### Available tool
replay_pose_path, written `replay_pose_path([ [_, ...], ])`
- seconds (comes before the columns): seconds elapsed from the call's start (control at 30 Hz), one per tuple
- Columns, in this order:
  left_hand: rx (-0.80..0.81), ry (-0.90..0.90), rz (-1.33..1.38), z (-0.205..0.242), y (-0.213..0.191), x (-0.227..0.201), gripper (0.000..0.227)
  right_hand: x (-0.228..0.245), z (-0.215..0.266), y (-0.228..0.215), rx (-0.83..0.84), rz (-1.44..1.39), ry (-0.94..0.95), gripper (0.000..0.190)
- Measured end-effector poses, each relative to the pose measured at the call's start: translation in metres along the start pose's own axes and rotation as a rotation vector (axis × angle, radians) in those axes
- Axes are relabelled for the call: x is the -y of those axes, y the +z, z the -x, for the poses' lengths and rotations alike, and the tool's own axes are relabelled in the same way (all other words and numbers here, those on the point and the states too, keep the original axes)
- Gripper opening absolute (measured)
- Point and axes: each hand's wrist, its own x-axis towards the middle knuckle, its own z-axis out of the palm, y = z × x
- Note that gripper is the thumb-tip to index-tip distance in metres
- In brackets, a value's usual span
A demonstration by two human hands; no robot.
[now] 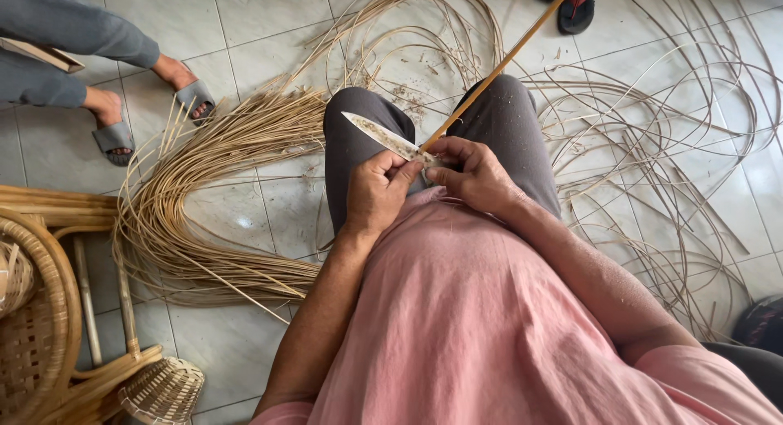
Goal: The person strips a rattan vine using a knife. The person holds the long vine and repeatedly pulls the knife along its length while seated, with other vines scattered on the floor.
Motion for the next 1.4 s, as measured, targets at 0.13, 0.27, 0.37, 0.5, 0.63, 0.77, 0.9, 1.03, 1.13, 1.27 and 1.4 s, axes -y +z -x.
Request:
replay_pose_path([
  [0.13, -0.022, 0.019, -0.055, 0.001, 0.001, 0.004, 0.020, -0.005, 0.001, 0.001, -0.068, 0.117, -0.015, 0.035],
  [0.27, -0.012, -0.003, -0.105, 0.005, 0.002, 0.003, 0.022, -0.030, 0.003, -0.010, -0.115, 0.127, -0.003, 0.040],
  [0.37, -0.022, -0.007, -0.105, 0.006, -0.001, -0.001, 0.022, -0.012, 0.004, -0.004, -0.100, 0.113, -0.027, 0.043],
  [0.5, 0.000, -0.038, -0.028, 0.005, -0.002, -0.002, 0.020, 0.025, 0.010, 0.012, -0.067, 0.187, -0.086, 0.035],
  [0.63, 0.107, -0.034, 0.136, 0.007, -0.015, -0.023, 0.021, 0.001, 0.004, -0.011, 0.042, -0.054, -0.045, 0.038],
  [0.77, 0.065, -0.014, 0.166, 0.007, -0.009, 0.000, 0.019, 0.004, 0.009, -0.016, 0.181, -0.439, 0.129, 0.038],
  [0.9, -0.004, -0.013, 0.177, 0.003, -0.001, -0.002, 0.027, 0.004, 0.010, -0.020, 0.151, -0.544, 0.184, 0.036],
  [1.03, -0.030, -0.067, 0.050, 0.014, -0.018, 0.010, 0.037, -0.013, 0.006, -0.054, 0.074, -0.573, 0.199, 0.040],
  [1.13, -0.081, -0.199, -0.116, 0.028, -0.050, 0.042, 0.052, -0.011, 0.002, -0.093, -0.199, -0.653, 0.155, 0.046],
  [1.27, 0.061, -0.122, -0.035, 0.011, -0.037, 0.033, 0.038, 0.004, 0.001, -0.064, -0.060, -0.646, 0.120, 0.042],
  [1.4, 0.099, -0.077, 0.029, 0.011, -0.045, 0.038, 0.026, 0.004, 0.002, -0.030, -0.050, -0.615, 0.062, 0.041],
])
